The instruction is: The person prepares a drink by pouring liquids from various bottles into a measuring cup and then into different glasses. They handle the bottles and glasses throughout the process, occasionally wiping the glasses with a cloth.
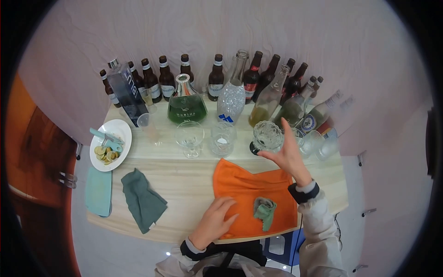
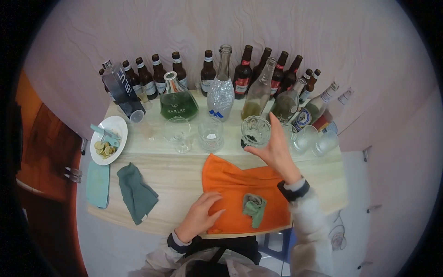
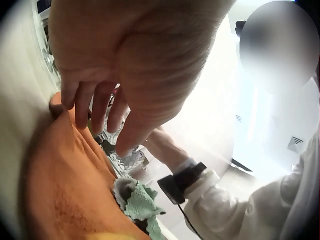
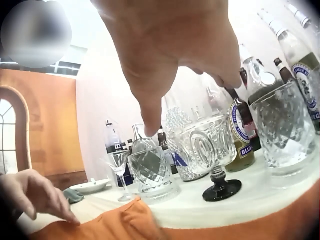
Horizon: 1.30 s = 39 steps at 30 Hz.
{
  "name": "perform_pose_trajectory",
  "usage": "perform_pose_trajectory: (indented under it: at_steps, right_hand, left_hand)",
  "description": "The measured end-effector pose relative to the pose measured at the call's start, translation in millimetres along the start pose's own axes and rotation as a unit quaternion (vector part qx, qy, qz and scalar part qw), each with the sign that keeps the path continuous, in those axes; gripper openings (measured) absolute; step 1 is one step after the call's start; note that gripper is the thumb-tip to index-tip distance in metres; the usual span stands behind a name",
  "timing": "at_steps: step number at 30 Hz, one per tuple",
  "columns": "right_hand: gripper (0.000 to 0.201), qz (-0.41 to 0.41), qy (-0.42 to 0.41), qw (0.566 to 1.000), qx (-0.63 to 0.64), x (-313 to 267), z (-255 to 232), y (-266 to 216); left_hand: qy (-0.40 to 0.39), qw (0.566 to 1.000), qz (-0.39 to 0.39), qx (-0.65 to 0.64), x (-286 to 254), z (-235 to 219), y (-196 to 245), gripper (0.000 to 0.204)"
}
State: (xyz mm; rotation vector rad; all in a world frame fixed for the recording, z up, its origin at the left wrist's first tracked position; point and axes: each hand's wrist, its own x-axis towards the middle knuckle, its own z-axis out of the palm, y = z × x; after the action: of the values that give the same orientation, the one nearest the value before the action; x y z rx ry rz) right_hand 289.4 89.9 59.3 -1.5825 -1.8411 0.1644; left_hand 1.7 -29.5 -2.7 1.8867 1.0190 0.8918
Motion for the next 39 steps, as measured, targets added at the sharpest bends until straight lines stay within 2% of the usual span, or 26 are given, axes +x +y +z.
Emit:
perform_pose_trajectory:
  at_steps: [5,7,8,10,12,14,16,17,18,19,20,22,23,24,26,27,29,30,32,34,36,37,39]
  right_hand:
    - [0.106,0.055,-0.035,0.998,-0.010,24.7,28.4,15.2]
    - [0.102,0.061,0.004,0.998,0.015,21.1,30.8,14.6]
    - [0.102,0.060,0.002,0.998,0.014,17.2,26.6,7.9]
    - [0.101,-0.002,0.049,0.999,0.011,4.1,6.6,-20.7]
    - [0.100,-0.009,0.054,0.998,0.014,-12.9,-11.8,-48.3]
    - [0.099,-0.017,0.063,0.998,0.014,-31.7,-26.1,-75.3]
    - [0.100,0.051,-0.023,0.986,0.158,-56.4,-29.6,-99.0]
    - [0.100,0.055,-0.025,0.986,0.157,-68.6,-26.1,-104.3]
    - [0.100,0.057,-0.065,0.971,0.225,-80.9,-22.2,-108.9]
    - [0.101,0.059,-0.104,0.949,0.292,-90.6,-20.4,-111.4]
    - [0.101,0.063,-0.106,0.948,0.294,-97.3,-21.9,-111.1]
    - [0.108,0.056,-0.149,0.937,0.312,-107.9,-30.3,-106.5]
    - [0.101,0.022,-0.125,0.971,0.202,-112.0,-40.2,-103.5]
    - [0.101,0.027,-0.128,0.970,0.203,-121.7,-46.0,-91.0]
    - [0.084,0.027,-0.067,0.997,-0.008,-150.4,-50.1,-64.1]
    - [0.084,0.025,-0.070,0.997,-0.009,-162.8,-48.7,-58.7]
    - [0.062,0.145,-0.205,0.966,0.054,-186.6,-44.6,-50.3]
    - [0.062,0.149,-0.206,0.965,0.055,-191.7,-36.4,-48.9]
    - [0.055,0.036,-0.160,0.986,-0.017,-201.8,-15.4,-51.6]
    - [0.047,0.053,-0.162,0.985,-0.011,-211.6,-7.0,-44.2]
    - [0.040,0.170,-0.114,0.967,0.150,-214.6,-5.2,-40.7]
    - [0.040,0.163,-0.116,0.968,0.152,-214.3,-5.1,-41.8]
    - [0.036,0.070,0.080,0.993,0.048,-205.2,-17.4,-69.6]
  left_hand:
    - [0.004,0.999,0.021,0.024,-7.1,0.2,-1.8,0.038]
    - [0.010,0.999,0.021,0.027,-8.2,0.8,-4.8,0.040]
    - [0.012,0.999,0.021,0.030,-8.6,1.2,-5.8,0.042]
    - [0.020,1.000,0.001,0.019,-3.1,-0.9,-2.8,0.049]
    - [0.019,1.000,-0.017,0.008,6.6,-3.1,3.6,0.055]
    - [0.101,0.995,0.021,-0.009,22.3,-0.6,14.1,0.070]
    - [0.099,0.994,0.026,-0.036,37.0,-1.3,30.6,0.078]
    - [0.102,0.992,0.032,-0.061,41.2,-0.8,34.6,0.086]
    - [0.099,0.993,0.028,-0.063,42.5,-0.3,34.1,0.086]
    - [0.059,0.991,0.004,-0.120,42.2,-0.2,32.9,0.088]
    - [0.021,0.984,-0.019,-0.175,40.6,0.2,31.6,0.090]
    - [0.027,0.984,-0.028,-0.176,33.3,1.9,30.1,0.089]
    - [0.033,0.983,-0.033,-0.176,29.0,2.8,29.5,0.087]
    - [0.032,0.983,-0.038,-0.178,25.7,3.4,25.7,0.087]
    - [0.050,0.969,-0.067,-0.232,23.6,3.1,13.3,0.083]
    - [0.069,0.966,-0.057,-0.242,25.6,2.7,10.3,0.081]
    - [0.058,0.966,-0.078,-0.241,27.0,-1.8,7.4,0.081]
    - [0.042,0.966,-0.096,-0.238,27.2,-2.4,7.2,0.081]
    - [0.031,0.965,-0.109,-0.235,28.9,-1.0,9.5,0.079]
    - [0.027,0.967,-0.113,-0.228,31.5,-1.2,13.5,0.076]
    - [0.047,0.980,-0.094,-0.167,31.9,-2.2,19.2,0.076]
    - [0.053,0.981,-0.093,-0.164,33.1,-3.6,19.2,0.076]
    - [0.053,0.996,-0.060,-0.046,32.0,-4.3,18.6,0.079]
